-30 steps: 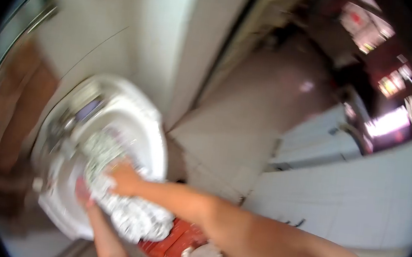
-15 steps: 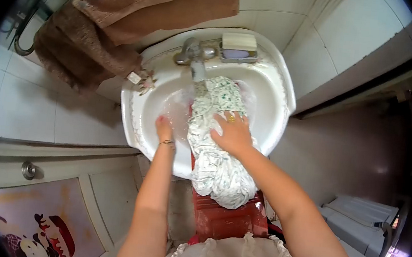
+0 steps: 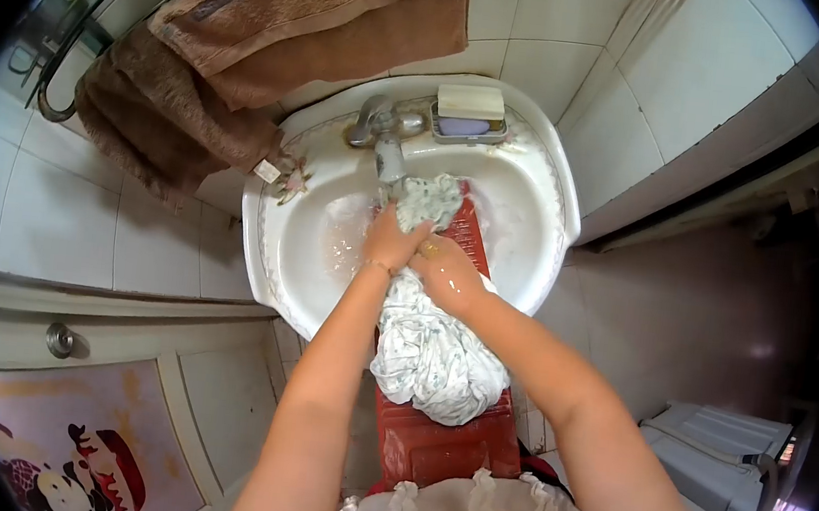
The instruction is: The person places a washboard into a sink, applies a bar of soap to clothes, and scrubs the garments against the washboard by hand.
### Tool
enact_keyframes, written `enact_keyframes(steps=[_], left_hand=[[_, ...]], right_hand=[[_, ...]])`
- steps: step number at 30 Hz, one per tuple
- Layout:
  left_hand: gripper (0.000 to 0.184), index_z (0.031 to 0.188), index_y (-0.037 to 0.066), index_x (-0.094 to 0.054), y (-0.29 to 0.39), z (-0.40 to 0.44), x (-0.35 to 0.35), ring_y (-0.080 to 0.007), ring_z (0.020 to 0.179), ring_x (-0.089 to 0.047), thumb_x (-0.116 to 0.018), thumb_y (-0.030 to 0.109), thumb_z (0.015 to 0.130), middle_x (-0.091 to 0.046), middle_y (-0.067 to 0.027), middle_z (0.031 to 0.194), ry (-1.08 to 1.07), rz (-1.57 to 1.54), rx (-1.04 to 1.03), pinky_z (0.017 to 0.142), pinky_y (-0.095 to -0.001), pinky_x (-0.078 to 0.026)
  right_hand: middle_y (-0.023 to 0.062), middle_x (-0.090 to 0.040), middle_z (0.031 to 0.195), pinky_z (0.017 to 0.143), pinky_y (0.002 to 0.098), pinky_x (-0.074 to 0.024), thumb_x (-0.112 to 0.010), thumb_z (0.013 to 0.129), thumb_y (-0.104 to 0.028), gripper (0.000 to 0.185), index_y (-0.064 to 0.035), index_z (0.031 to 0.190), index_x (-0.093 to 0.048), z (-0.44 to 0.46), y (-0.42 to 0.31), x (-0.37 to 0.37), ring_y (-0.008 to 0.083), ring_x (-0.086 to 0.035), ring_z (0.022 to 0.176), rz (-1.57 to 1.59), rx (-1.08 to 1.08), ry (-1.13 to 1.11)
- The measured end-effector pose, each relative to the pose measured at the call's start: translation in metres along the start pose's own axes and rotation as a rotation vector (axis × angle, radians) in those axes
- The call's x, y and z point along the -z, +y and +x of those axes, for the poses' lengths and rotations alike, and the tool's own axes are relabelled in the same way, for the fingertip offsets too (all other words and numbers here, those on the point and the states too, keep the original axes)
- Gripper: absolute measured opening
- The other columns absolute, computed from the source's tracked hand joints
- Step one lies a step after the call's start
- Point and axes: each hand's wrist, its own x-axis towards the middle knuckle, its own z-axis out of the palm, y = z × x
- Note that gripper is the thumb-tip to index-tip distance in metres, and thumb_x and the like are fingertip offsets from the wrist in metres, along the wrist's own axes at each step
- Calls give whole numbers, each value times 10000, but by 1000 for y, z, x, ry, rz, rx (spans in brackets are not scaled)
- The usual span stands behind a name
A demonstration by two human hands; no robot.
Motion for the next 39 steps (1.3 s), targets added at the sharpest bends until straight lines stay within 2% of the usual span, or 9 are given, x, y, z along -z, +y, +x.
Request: enact_keyframes(steps=[4, 8, 10, 12, 14, 17, 26, 32, 39], left_hand=[[408, 1140, 10, -614, 19, -10, 22, -411, 1088, -562, -669, 157, 763, -622, -223, 1124, -144, -98, -199, 948, -432, -456], [346, 1124, 35, -645, 57, -106, 56, -356, 1026, -595, -661, 157, 800, -629, -196, 1097, -109, 26, -890, 902, -414, -472], [342, 1132, 38, -643, 83, -131, 82, -353, 1029, -601, -662, 184, 823, -628, -194, 1122, -321, -48, -617, 905, -416, -473], [377, 1163, 21, -621, 79, -126, 87, -370, 1050, -600, -635, 254, 868, -621, -204, 1172, -293, -143, -326, 915, -431, -469], [461, 1197, -19, -589, 53, -108, 70, -406, 1087, -578, -578, 324, 889, -609, -229, 1199, 246, -138, -359, 926, -462, -457], [435, 1224, -29, -574, 27, -150, 53, -410, 1115, -550, -583, 251, 891, -580, -260, 1201, -94, -132, -399, 958, -475, -432], [237, 945, 32, -655, 34, -82, 16, -347, 916, -615, -599, 224, 817, -639, -197, 970, -23, 255, 5, 754, -495, -482], [158, 890, 56, -658, 46, -176, 74, -302, 870, -601, -633, 210, 860, -655, -116, 896, 200, 90, -626, 764, -446, -461], [289, 1036, 28, -638, 15, -63, 2, -388, 929, -586, -505, 262, 931, -627, -200, 936, 287, 170, 12, 829, -512, -450]], right_hand=[[187, -622, 1193, 1018, 401, -399, -609, 791, -60, 311, -68, 1093, -683, -16, 4, 25, 334, -535, 1191, 259, 59, 89], [180, -638, 1175, 956, 446, -454, -620, 847, -277, 356, -76, 1137, -672, 10, 5, 37, 358, -597, 1082, 549, -372, 497], [177, -643, 1171, 931, 458, -474, -611, 876, -347, 369, -84, 1124, -684, 2, -10, 42, 360, -617, 1045, 598, -513, 611], [164, -640, 1198, 943, 445, -463, -579, 909, -341, 334, -92, 1096, -700, -17, -28, 50, 346, -592, 1106, 70, -347, -237], [157, -654, 1107, 915, 447, -453, -593, 878, -291, 288, -86, 1051, -699, -39, -57, 52, 347, -576, 1087, 187, -431, 24], [176, -637, 985, 859, 482, -432, -609, 870, -219, 222, -27, 959, -675, -82, -91, 78, 388, -560, 976, 154, -62, 209], [190, -627, 885, 774, 504, -452, -570, 911, -261, 231, -45, 877, -645, 6, -18, 17, 386, -585, 875, -232, -428, 459], [193, -607, 892, 763, 516, -417, -561, 926, -271, 263, -19, 862, -603, -71, -71, 67, 410, -559, 878, 293, -249, 254], [138, -653, 964, 789, 501, -443, -583, 897, -268, 217, -64, 939, -644, 9, -13, 2, 368, -593, 915, -268, -340, 398]])
